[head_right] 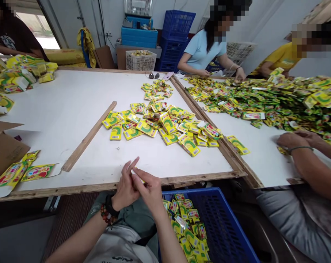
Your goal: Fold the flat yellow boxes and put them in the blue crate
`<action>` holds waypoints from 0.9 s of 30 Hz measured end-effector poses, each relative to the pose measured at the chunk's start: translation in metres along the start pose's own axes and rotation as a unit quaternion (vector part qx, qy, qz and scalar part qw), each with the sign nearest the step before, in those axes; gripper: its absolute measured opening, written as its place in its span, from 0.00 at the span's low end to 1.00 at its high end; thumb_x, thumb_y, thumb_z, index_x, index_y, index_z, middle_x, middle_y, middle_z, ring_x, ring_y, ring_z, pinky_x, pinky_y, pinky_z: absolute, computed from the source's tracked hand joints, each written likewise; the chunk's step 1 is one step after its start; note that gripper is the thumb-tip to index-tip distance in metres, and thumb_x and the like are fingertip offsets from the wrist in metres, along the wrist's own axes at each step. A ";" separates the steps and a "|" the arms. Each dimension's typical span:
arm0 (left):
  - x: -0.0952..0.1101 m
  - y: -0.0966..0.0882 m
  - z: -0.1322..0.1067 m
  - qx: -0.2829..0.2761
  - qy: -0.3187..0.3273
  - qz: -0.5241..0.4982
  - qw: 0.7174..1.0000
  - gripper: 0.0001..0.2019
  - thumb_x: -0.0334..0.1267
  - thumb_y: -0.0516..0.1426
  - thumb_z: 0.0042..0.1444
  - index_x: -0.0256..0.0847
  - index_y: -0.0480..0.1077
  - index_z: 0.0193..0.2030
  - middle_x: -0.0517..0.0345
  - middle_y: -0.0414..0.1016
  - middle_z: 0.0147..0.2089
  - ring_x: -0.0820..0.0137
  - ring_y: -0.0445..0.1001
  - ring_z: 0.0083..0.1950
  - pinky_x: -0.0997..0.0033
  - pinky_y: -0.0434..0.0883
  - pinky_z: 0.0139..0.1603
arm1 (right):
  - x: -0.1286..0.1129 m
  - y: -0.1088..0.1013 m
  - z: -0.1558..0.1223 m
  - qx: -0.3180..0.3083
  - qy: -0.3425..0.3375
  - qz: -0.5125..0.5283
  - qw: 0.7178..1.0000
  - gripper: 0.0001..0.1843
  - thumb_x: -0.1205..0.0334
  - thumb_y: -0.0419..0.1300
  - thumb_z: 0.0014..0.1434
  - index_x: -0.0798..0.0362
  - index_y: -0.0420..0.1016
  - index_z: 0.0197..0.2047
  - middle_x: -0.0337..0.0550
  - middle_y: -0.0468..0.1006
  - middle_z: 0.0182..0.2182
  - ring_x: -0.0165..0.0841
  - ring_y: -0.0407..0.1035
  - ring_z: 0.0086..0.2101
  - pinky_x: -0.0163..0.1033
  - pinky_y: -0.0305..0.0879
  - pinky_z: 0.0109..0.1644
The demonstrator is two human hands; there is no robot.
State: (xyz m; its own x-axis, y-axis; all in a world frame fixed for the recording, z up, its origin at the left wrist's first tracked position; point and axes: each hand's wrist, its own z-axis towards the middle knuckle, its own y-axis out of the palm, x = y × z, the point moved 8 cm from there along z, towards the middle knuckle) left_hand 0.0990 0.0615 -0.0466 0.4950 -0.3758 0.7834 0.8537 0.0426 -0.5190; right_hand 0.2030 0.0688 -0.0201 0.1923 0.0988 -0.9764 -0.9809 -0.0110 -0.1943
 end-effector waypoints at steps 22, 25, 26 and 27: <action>0.006 -0.003 0.001 -0.049 0.029 -0.065 0.996 0.18 0.39 0.55 0.59 0.45 0.61 0.55 0.49 0.69 0.52 0.64 0.71 0.48 0.65 0.75 0.42 | 0.043 -0.188 -0.018 0.004 0.110 -0.463 0.879 0.28 0.46 0.54 0.61 0.53 0.71 0.59 0.53 0.82 0.42 0.48 0.76 0.42 0.44 0.70 0.41; 0.005 -0.004 0.000 -0.007 0.037 -0.036 0.999 0.10 0.35 0.52 0.61 0.44 0.65 0.49 0.52 0.72 0.45 0.68 0.73 0.39 0.68 0.75 0.37 | 0.061 -0.286 0.047 0.163 0.123 -0.501 0.841 0.31 0.56 0.58 0.58 0.60 0.65 0.62 0.58 0.73 0.55 0.47 0.67 0.55 0.43 0.65 0.53; 0.004 -0.005 0.000 0.005 0.037 -0.030 0.999 0.09 0.34 0.52 0.61 0.43 0.65 0.48 0.53 0.72 0.44 0.70 0.73 0.36 0.69 0.75 0.36 | 0.068 -0.314 0.069 0.199 0.136 -0.508 0.827 0.31 0.60 0.57 0.59 0.64 0.63 0.63 0.62 0.69 0.57 0.47 0.64 0.57 0.44 0.62 0.56; 0.003 -0.006 0.000 0.014 0.036 -0.027 0.999 0.08 0.34 0.52 0.61 0.43 0.66 0.47 0.54 0.73 0.42 0.71 0.73 0.34 0.70 0.75 0.34 | 0.075 -0.338 0.089 0.226 0.145 -0.511 0.816 0.30 0.62 0.55 0.60 0.68 0.61 0.63 0.66 0.67 0.58 0.48 0.62 0.58 0.45 0.60 0.57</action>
State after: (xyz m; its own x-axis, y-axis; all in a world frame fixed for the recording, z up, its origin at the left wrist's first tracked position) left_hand 0.0958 0.0604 -0.0413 0.4355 -0.4439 0.7831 0.8838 0.0455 -0.4657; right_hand 0.5459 0.1681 -0.0192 0.8519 -0.4150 -0.3195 -0.2011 0.3040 -0.9312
